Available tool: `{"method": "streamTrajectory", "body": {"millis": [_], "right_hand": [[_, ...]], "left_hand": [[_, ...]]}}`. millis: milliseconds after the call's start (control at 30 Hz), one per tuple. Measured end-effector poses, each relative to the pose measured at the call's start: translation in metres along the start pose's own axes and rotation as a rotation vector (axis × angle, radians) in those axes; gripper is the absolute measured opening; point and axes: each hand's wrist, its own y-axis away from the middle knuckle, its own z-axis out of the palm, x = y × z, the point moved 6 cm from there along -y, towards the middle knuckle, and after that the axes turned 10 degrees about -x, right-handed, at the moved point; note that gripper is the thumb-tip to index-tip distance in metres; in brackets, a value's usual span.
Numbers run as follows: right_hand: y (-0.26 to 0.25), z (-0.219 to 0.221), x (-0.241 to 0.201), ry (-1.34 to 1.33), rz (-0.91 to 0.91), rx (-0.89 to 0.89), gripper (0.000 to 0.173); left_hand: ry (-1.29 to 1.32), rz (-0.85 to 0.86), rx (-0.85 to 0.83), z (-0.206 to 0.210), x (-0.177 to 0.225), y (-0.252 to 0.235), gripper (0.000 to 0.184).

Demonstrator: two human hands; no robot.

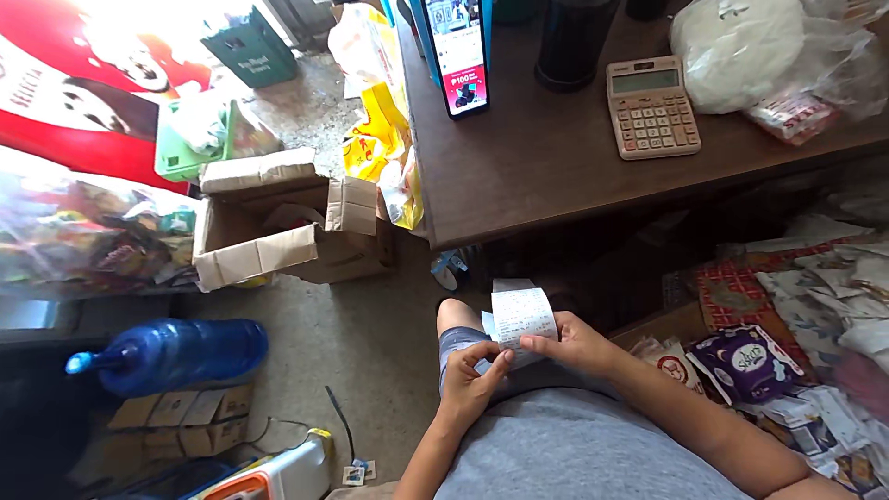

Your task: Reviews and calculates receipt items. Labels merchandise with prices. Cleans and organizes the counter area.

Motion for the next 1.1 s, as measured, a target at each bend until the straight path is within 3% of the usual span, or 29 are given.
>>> {"method": "streamTrajectory", "body": {"millis": [333, 867, 967, 1100], "right_hand": [[-0.016, -0.004, -0.008, -0.219, 0.021, 0.148, 0.012], [-0.015, -0.016, -0.009, -0.271, -0.003, 0.313, 0.013], [-0.011, -0.012, -0.007, -0.283, 0.016, 0.25, 0.013], [0.0, 0.0, 0.001, -0.113, -0.008, 0.012, 0.017]], "left_hand": [[0.022, -0.065, -0.191, 0.015, -0.001, 0.001, 0.013], [0.031, -0.042, -0.334, 0.023, 0.0, 0.001, 0.017], [0.029, -0.009, -0.308, 0.021, 0.002, 0.001, 0.017], [0.048, -0.028, -0.162, 0.013, -0.001, 0.002, 0.014]]}}
